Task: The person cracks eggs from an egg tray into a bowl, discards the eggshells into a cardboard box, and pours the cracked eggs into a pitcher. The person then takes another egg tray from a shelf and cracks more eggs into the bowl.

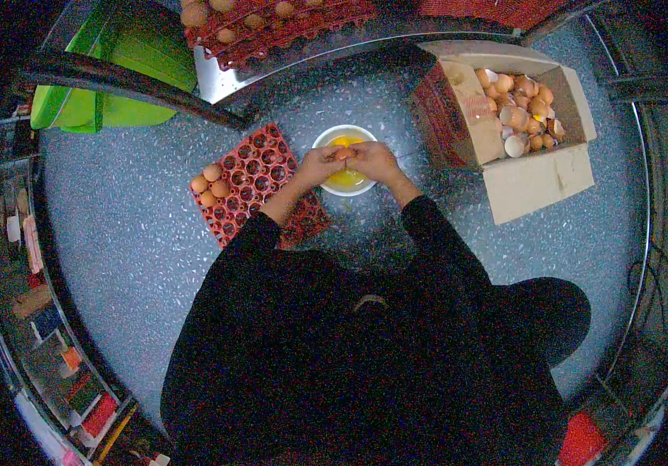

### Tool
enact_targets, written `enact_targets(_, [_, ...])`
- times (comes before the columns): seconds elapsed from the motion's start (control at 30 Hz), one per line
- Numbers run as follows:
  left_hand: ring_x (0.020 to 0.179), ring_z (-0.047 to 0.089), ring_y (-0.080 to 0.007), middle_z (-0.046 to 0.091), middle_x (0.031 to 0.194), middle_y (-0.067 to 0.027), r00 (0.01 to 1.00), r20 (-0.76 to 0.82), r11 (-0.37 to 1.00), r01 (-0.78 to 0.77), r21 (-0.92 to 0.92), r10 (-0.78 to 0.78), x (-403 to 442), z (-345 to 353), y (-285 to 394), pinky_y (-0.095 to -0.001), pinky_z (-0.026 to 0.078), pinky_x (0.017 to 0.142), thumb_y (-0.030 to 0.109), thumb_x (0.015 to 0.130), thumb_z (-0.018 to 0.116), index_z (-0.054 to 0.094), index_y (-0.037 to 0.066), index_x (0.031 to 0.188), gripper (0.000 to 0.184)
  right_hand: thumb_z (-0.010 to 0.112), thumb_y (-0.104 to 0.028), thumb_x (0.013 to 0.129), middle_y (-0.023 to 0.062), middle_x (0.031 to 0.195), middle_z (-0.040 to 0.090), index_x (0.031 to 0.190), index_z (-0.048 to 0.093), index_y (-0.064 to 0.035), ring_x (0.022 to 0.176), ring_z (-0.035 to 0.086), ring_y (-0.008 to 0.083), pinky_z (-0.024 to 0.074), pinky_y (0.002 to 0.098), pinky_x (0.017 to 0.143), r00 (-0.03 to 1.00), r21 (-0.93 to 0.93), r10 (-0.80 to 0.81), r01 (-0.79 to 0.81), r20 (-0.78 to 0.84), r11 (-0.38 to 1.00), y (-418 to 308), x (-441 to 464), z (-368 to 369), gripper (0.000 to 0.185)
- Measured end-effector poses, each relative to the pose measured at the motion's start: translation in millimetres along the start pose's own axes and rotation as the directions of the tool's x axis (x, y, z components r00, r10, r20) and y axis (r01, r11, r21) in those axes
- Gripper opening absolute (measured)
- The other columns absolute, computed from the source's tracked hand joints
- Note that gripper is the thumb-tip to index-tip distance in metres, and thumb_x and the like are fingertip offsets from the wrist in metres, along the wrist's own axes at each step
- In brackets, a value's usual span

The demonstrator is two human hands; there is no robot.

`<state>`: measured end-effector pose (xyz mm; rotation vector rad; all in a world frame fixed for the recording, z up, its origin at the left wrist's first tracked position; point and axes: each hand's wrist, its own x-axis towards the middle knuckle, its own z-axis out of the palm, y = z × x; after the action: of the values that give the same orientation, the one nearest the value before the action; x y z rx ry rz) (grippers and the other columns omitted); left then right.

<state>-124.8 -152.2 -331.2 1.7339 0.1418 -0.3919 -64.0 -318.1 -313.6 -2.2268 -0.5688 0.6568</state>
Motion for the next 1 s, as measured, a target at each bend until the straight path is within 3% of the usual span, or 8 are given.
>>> enact_targets(0.33, [0.079, 0.060, -0.0171, 0.062, 0.089, -0.0103, 0.997, -0.045, 0.990, -0.059, 0.127, 0.065, -1, 1, -2, -0.0291, 0.047, 0.072, 0.029, 0.069, 0.064, 0.056, 0.005, 0.103, 0.043, 0.066, -0.033, 0.064, 0.0139, 0.084, 0.062, 0.098, 0.059, -0.0032, 0.076, 0.061, 0.0193, 0.0467, 0.0289, 0.068, 0.996, 0.017, 0.087, -0.087, 0.030, 0.996, 3, -2, 6, 0.045])
enact_targets(0.4, [0.079, 0.059, -0.0168, 0.062, 0.089, -0.0099, 0.997, -0.044, 0.986, -0.058, 0.157, 0.065, 1, 0, -5, -0.0290, 0.047, 0.072, 0.028, 0.069, 0.064, 0.056, 0.005, 0.104, 0.042, 0.066, -0.032, 0.064, 0.0128, 0.083, 0.062, 0.098, 0.059, -0.0027, 0.074, 0.061, 0.0180, 0.0466, 0.0283, 0.067, 0.999, 0.020, 0.041, -0.040, -0.035, 0.999, 4, -2, 9, 0.045])
enact_targets(0.67, [0.071, 0.059, -0.0168, 0.061, 0.080, -0.0135, 0.998, -0.038, 0.981, -0.044, 0.190, 0.052, 2, -3, -12, -0.0290, 0.046, 0.066, 0.025, 0.066, 0.062, 0.057, 0.005, 0.101, 0.042, 0.064, -0.031, 0.065, 0.0145, 0.086, 0.061, 0.099, 0.059, -0.0055, 0.076, 0.060, 0.0244, 0.0465, 0.0309, 0.070, 1.000, -0.028, -0.007, 0.007, 0.005, 1.000, -2, -4, 4, 0.043])
enact_targets(0.77, [0.082, 0.059, -0.0194, 0.061, 0.093, -0.0109, 0.999, -0.003, 0.962, -0.032, 0.271, 0.034, -2, -8, -1, -0.0297, 0.045, 0.076, 0.022, 0.068, 0.061, 0.053, 0.007, 0.109, 0.045, 0.063, -0.029, 0.065, 0.0135, 0.088, 0.061, 0.100, 0.058, -0.0064, 0.079, 0.059, 0.0273, 0.0461, 0.0331, 0.072, 0.994, -0.083, -0.110, 0.109, -0.013, 0.991, -9, -7, -7, 0.042])
enact_targets(0.83, [0.089, 0.057, -0.0264, 0.058, 0.100, -0.0138, 0.970, 0.068, 0.884, -0.241, 0.400, 0.234, -3, -11, 3, -0.0322, 0.044, 0.081, 0.016, 0.068, 0.058, 0.052, 0.007, 0.110, 0.043, 0.062, -0.027, 0.066, 0.0122, 0.090, 0.060, 0.100, 0.057, -0.0063, 0.080, 0.058, 0.0283, 0.0459, 0.0344, 0.073, 0.981, -0.167, -0.190, 0.182, -0.030, 0.969, -5, -8, -9, 0.040])
enact_targets(0.87, [0.089, 0.057, -0.0264, 0.058, 0.100, -0.0138, 0.970, 0.069, 0.884, -0.243, 0.399, 0.235, -1, -11, 0, -0.0322, 0.044, 0.081, 0.016, 0.068, 0.058, 0.052, 0.007, 0.110, 0.043, 0.061, -0.026, 0.066, 0.0109, 0.091, 0.060, 0.099, 0.057, -0.0075, 0.082, 0.057, 0.0280, 0.0459, 0.0350, 0.073, 0.976, -0.192, -0.212, 0.200, -0.043, 0.961, -1, -7, -7, 0.038])
enact_targets(0.93, [0.087, 0.056, -0.0314, 0.057, 0.096, -0.0152, 0.864, 0.104, 0.750, -0.482, 0.453, 0.493, 3, -10, -7, -0.0342, 0.044, 0.078, 0.008, 0.064, 0.055, 0.051, 0.002, 0.106, 0.042, 0.061, -0.025, 0.067, 0.0097, 0.092, 0.059, 0.099, 0.057, -0.0086, 0.084, 0.056, 0.0277, 0.0459, 0.0357, 0.073, 0.971, -0.217, -0.234, 0.218, -0.055, 0.952, -4, -10, -9, 0.036])
enact_targets(1.0, [0.089, 0.054, -0.0323, 0.055, 0.100, -0.0162, 0.842, 0.150, 0.704, -0.519, 0.485, 0.518, 2, -12, -1, -0.0355, 0.044, 0.080, 0.006, 0.065, 0.054, 0.049, 0.001, 0.106, 0.042, 0.056, -0.029, 0.071, 0.0087, 0.095, 0.058, 0.098, 0.056, -0.0129, 0.083, 0.055, 0.0285, 0.0451, 0.0393, 0.072, 0.943, -0.392, -0.322, 0.265, -0.086, 0.881, -6, -14, -10, 0.032])
